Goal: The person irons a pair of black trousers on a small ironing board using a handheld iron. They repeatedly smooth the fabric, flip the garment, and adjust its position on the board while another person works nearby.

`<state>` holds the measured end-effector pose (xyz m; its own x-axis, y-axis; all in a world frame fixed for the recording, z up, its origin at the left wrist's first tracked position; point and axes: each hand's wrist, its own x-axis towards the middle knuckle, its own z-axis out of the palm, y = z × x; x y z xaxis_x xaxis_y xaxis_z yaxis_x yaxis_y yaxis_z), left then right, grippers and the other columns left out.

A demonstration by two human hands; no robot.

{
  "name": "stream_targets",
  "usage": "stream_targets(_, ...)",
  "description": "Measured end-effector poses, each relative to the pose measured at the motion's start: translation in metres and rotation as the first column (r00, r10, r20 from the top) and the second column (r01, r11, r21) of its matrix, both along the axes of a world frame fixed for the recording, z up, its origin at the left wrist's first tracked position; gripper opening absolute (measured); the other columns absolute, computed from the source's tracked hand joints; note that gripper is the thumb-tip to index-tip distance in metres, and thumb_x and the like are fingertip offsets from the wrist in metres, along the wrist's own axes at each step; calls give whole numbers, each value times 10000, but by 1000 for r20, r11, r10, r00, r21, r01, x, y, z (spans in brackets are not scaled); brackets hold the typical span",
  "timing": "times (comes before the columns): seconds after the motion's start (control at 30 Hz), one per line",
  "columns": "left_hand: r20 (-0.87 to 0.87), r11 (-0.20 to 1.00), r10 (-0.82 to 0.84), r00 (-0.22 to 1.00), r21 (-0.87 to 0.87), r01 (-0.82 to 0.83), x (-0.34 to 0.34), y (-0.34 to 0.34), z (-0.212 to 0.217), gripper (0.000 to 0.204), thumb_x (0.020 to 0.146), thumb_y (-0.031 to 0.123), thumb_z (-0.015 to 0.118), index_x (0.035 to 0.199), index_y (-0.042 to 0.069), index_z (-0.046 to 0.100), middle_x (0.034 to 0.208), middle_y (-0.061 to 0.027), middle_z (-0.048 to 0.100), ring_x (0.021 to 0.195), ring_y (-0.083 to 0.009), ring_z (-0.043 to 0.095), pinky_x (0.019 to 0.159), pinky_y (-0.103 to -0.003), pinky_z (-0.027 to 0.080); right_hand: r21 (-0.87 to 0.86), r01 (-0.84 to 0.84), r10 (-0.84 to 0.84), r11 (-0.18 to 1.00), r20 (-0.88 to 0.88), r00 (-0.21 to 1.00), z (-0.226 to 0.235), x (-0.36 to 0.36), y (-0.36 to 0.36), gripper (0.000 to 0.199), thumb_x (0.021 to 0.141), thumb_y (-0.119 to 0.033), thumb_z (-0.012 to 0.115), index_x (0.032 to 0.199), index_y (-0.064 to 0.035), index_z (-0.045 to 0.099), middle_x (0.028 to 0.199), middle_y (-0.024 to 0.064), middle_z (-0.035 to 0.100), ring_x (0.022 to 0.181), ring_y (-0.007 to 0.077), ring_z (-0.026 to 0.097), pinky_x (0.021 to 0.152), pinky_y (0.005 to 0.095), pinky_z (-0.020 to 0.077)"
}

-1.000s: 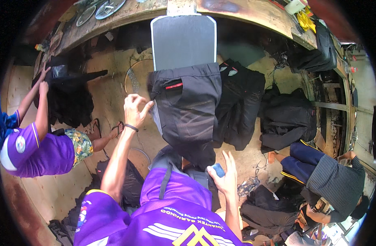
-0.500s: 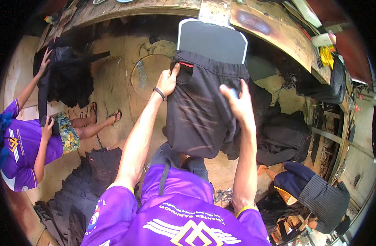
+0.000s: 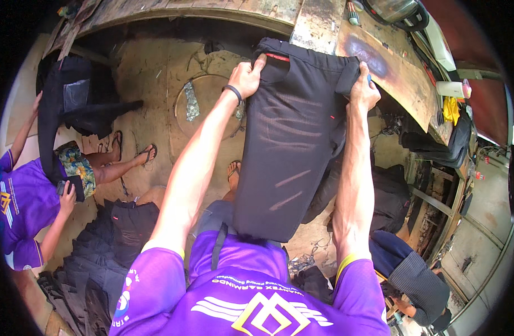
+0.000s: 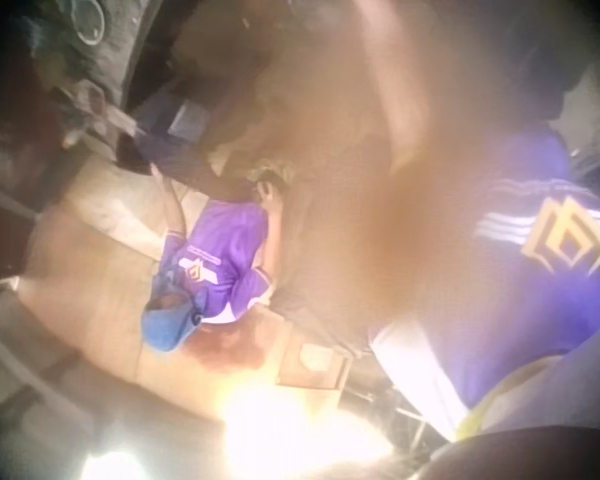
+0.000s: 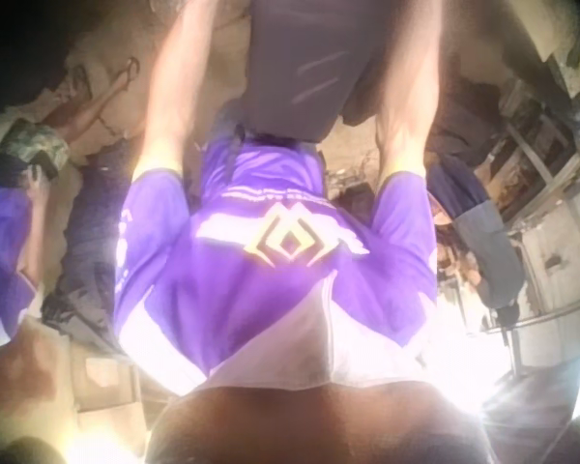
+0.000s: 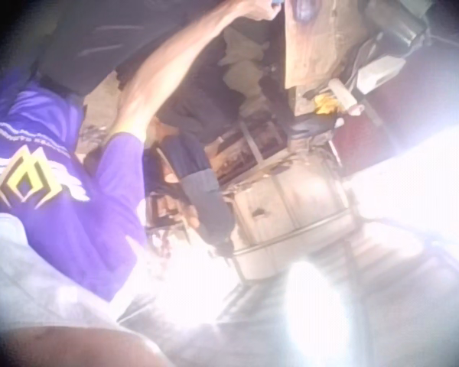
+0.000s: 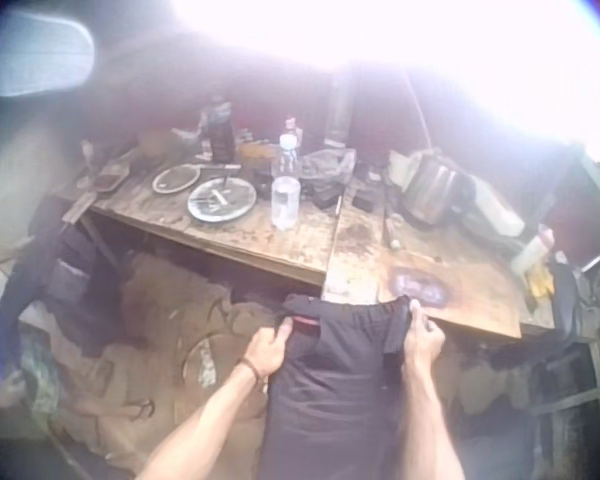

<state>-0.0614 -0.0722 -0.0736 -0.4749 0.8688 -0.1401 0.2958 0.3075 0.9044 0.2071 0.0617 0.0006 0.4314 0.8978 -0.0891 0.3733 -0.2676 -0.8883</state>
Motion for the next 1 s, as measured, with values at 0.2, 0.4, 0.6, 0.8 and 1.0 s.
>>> stream_targets(0.2,-718,906,47,694,324,274,65,-45,41,491,979,469,761,1275,81,705,1323,-155,650,1319,-326,575,1208,-557,391,-2,-56,55,998,160,986,-3,6,6,777,867,-680,785,1071,69,805,1026,263,802,1014,377,759,964,479,549)
stream_targets(0.4,-280,898,-437,855,-179,401,80,-41,105,762,863,659,820,1121,-44,678,1170,-244,731,1150,-403,696,1091,-530,519,3,-96,94,995,143,985,6,2,1,773,865,-687,769,1079,55,806,1048,268,801,1051,406,759,983,491,549)
stream_targets(0.6,-41,531,-807,589,-485,695,71,-3,124,862,944,689,706,1155,-147,705,1168,-338,729,1118,-422,721,952,-476,557,-19,-108,109,994,118,987,11,0,0,736,855,-680,786,1054,28,811,1070,273,799,1064,417,764,990,502,555)
stream_targets(0.8,197,675,-696,690,-150,723,58,-20,98,552,1003,492,766,1019,-55,704,930,-83,696,898,-194,632,820,-379,522,-21,-136,137,990,73,988,8,5,0,729,865,-677,783,1002,38,804,999,263,801,1017,399,774,961,493,563)
stream_targets(1.0,-505,944,-305,807,-49,325,62,-10,101,610,857,463,897,1124,-34,666,1030,-283,767,1018,-459,748,870,-502,599,15,-121,120,993,33,992,14,5,-4,701,878,-661,785,961,34,793,929,225,797,940,356,771,911,479,565)
